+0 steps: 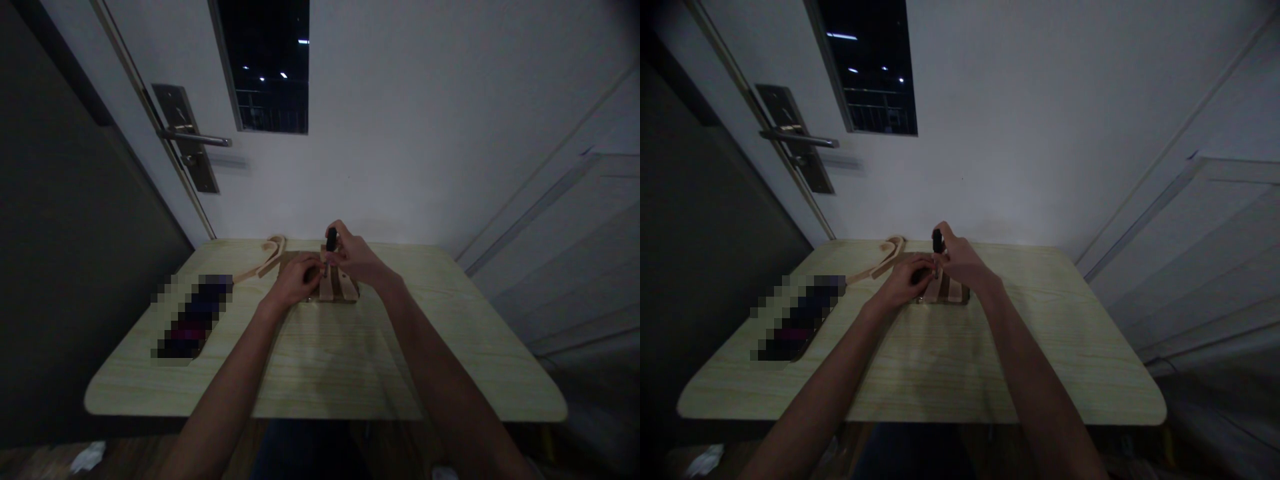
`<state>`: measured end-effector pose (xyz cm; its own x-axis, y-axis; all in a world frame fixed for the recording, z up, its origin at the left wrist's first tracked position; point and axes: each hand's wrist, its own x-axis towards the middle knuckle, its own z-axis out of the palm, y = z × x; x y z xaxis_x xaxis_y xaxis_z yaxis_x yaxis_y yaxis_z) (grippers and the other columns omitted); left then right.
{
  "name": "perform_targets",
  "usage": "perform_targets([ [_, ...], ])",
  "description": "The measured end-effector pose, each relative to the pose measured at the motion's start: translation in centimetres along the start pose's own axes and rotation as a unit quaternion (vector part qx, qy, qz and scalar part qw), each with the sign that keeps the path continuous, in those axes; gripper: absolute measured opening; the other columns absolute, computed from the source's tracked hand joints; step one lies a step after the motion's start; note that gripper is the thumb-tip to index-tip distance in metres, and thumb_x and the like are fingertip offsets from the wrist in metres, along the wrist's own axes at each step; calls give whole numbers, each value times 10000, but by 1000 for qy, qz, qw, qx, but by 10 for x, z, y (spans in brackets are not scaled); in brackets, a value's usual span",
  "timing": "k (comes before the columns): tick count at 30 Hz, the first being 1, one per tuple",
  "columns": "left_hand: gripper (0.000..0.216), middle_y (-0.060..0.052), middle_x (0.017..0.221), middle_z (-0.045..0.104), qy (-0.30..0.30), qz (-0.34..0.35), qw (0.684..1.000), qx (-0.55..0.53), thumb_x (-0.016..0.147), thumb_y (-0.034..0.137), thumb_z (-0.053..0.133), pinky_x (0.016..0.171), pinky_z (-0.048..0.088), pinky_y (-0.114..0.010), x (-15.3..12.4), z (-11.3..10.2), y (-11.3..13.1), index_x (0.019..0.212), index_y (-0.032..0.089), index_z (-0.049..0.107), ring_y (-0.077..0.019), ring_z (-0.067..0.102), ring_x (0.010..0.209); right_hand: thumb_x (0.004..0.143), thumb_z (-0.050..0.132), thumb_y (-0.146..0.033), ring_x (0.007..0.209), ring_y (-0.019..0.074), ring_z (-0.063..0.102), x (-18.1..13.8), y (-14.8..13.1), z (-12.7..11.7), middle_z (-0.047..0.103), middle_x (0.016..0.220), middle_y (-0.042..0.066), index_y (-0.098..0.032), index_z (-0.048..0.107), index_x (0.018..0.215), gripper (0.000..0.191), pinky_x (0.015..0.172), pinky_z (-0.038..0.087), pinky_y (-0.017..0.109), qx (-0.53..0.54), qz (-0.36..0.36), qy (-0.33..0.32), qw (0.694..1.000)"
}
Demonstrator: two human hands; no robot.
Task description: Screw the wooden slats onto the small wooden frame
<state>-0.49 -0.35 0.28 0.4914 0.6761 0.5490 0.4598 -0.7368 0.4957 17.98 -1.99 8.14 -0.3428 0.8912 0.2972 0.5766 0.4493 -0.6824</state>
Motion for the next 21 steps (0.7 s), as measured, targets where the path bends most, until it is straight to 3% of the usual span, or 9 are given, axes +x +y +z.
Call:
perform_targets([
  [4, 132, -108, 1066, 707, 14, 0, 1000, 0, 839, 184, 614, 926, 530, -465, 0, 2, -2, 940, 174, 698, -259, 662, 1012, 776, 623, -271, 614, 133, 537, 1, 0, 3, 559, 693, -36, -232, 393, 994, 319, 570, 381, 250, 9, 5, 5, 1000],
  [8, 152, -107, 1065, 710, 13, 2, 1000, 0, 823, 159, 596, 930, 533, -445, 0, 2, -1, 932, 168, 702, -257, 664, 1016, 785, 617, -296, 599, 130, 536, 3, 2, 6, 553, 702, -49, -235, 413, 1129, 405, 568, 377, 248, 18, -13, 8, 1000],
  [12, 152, -120, 1083, 709, 13, 6, 1000, 0, 832, 171, 591, 942, 530, -455, 1, 1, 0, 938, 161, 699, -263, 664, 1024, 769, 613, -272, 622, 117, 526, 4, 5, 11, 583, 797, -14, -228, 463, 1080, 349, 580, 381, 244, 5, -30, 47, 998],
  [15, 150, -116, 1085, 710, 11, 5, 1000, 0, 833, 171, 592, 950, 529, -443, 1, 0, 1, 936, 167, 700, -261, 664, 1038, 772, 569, -221, 621, 107, 509, 4, 7, 15, 599, 875, 5, -228, 447, 1175, 421, 572, 374, 238, 5, -37, 71, 997],
  [18, 155, -108, 1074, 711, 4, 0, 1000, 3, 834, 173, 591, 937, 534, -431, 1, -1, 2, 943, 172, 701, -259, 667, 1024, 784, 534, -182, 611, 103, 511, 4, 7, 16, 608, 863, -9, -248, 409, 1276, 511, 572, 377, 230, 23, -34, 51, 998],
  [21, 158, -108, 1067, 715, 4, -2, 1000, 4, 832, 174, 589, 932, 536, -436, 1, -1, 3, 941, 170, 703, -259, 670, 1011, 814, 543, -204, 567, 101, 492, 3, 6, 14, 590, 779, -28, -236, 438, 1250, 449, 555, 370, 233, 15, -18, 35, 999],
])
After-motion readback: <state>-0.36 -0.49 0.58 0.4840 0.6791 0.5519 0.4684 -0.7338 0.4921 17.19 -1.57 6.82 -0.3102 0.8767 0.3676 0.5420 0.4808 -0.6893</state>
